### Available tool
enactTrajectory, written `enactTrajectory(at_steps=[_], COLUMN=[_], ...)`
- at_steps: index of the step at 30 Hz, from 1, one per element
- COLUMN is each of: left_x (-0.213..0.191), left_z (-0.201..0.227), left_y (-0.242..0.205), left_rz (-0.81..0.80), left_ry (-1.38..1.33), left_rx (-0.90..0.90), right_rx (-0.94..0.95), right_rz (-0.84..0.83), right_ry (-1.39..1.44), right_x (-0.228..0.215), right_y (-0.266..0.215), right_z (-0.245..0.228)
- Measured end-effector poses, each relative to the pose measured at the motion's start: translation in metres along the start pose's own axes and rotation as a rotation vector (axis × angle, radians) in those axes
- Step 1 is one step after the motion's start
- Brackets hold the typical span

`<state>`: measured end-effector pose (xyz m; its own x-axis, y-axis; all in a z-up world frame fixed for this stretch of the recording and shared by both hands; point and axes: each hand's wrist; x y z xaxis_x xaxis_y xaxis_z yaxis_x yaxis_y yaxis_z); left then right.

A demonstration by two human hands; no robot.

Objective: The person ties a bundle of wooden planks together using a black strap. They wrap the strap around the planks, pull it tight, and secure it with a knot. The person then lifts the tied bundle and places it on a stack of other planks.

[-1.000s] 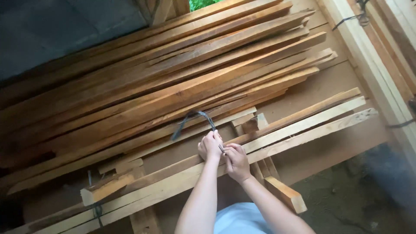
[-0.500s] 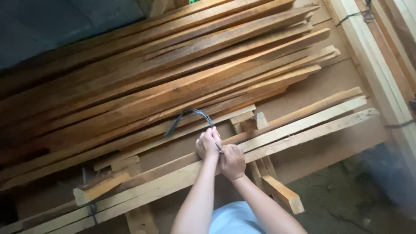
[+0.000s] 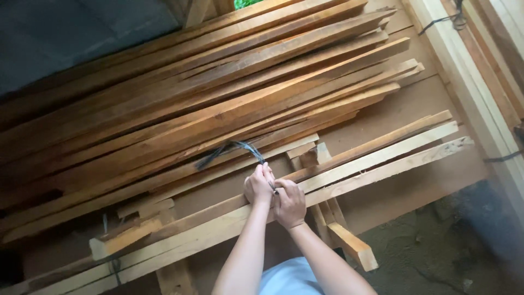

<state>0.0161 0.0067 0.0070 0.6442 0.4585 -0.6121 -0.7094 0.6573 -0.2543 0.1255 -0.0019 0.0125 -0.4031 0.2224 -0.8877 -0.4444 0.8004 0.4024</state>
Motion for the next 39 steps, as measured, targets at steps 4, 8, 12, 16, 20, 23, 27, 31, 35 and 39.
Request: enactTrajectory(at_steps=[4, 8, 12, 16, 20, 23, 27, 31, 35, 39], left_x=[0.028, 0.022, -0.006, -0.008, -0.01, -0.001, 0.015, 0.06, 0.104, 0.15], left_z=[-0.046, -0.065, -0.061, -0.046, -0.032, -0.037, -0.048, -0.077, -0.112, -0.162], left_y=[0.026, 0.048, 0.034, 0.016, 0.015, 0.031, 0.058, 0.075, 0.086, 0.103], left_rz=[-0.101, -0.508, -0.631, -0.569, -0.49, -0.561, -0.691, -0.646, -0.494, -0.364], left_ry=[-0.351, -0.476, -0.195, 0.095, 0.121, -0.05, -0.287, -0.422, -0.447, -0.455], left_rx=[-0.13, -0.251, -0.154, -0.089, -0.121, -0.142, -0.176, -0.358, -0.62, -0.687], right_rx=[-0.004, -0.011, -0.016, -0.016, -0.021, -0.023, -0.03, -0.031, -0.024, -0.016], right_rz=[0.032, 0.028, 0.023, 0.029, 0.021, 0.022, 0.055, 0.07, 0.034, 0.03], right_ry=[-0.031, -0.04, -0.021, -0.039, -0.054, -0.039, -0.046, -0.047, -0.014, 0.002], right_x=[0.002, 0.003, -0.002, 0.001, -0.001, -0.002, -0.003, 0.002, -0.001, -0.003], right_y=[-0.003, -0.001, -0.001, -0.001, -0.001, 0.001, 0.002, 0.0, -0.001, 0.0], right_z=[-0.001, 0.0, 0.001, 0.0, -0.001, 0.0, -0.002, 0.0, 0.0, 0.0])
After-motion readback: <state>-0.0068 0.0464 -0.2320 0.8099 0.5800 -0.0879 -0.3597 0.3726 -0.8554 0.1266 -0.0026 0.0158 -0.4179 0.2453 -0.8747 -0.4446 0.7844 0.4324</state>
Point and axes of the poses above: each hand's wrist, its own y-axis towards the middle knuckle, its own x-axis out of the palm, z = x × y, and after that the axes turned 14 degrees about -y, right-handed
